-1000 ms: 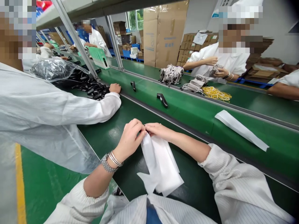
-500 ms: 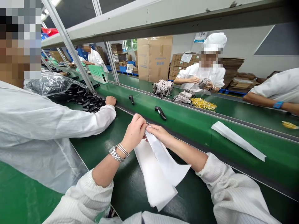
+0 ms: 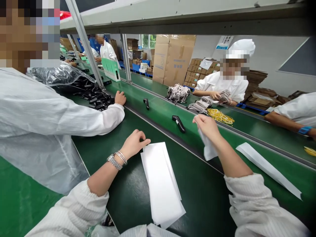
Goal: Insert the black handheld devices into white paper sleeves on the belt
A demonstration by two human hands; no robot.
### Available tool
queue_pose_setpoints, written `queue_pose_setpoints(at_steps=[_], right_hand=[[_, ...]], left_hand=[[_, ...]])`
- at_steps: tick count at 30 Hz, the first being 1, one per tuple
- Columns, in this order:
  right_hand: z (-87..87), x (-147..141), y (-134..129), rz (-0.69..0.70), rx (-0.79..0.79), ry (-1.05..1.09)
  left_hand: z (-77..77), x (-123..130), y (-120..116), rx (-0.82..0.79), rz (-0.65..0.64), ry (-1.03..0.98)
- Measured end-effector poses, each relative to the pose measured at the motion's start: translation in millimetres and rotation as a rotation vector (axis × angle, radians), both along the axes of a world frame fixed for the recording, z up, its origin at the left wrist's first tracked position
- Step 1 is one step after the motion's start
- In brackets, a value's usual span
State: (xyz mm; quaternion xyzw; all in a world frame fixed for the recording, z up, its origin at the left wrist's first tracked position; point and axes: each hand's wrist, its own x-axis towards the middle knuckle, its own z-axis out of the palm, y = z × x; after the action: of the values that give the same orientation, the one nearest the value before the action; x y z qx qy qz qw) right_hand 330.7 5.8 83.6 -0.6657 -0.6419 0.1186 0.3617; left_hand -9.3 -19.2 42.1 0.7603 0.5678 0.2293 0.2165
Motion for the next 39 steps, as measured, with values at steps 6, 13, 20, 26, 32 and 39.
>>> queue_pose_setpoints(at_steps=[6, 13, 20, 26, 32, 39], right_hand=[[-37.7, 16, 48, -0.161, -0.203, -0.564], [-72.6, -13, 66, -0.067, -0.396, -0.339], [-84.0, -8, 51, 0.021, -0.262, -0.374], [-72.8, -30, 31, 0.188, -0.022, 0.628], [-27.2, -83, -13, 0.397, 0.066, 1.017], [-25.5, -100, -23, 0.502, 0.046, 1.064]], left_hand=[[-9.4, -18, -22, -0.166, -0.124, 0.192], [-2.6, 0, -28, 0.048, -0.167, 0.216], [1.8, 18, -19, 0.199, -0.230, 0.290], [2.6, 18, -13, 0.362, -0.269, 0.212], [5.1, 23, -11, 0.379, -0.338, 0.139], [20.6, 34, -20, 0.426, -0.465, 0.110]])
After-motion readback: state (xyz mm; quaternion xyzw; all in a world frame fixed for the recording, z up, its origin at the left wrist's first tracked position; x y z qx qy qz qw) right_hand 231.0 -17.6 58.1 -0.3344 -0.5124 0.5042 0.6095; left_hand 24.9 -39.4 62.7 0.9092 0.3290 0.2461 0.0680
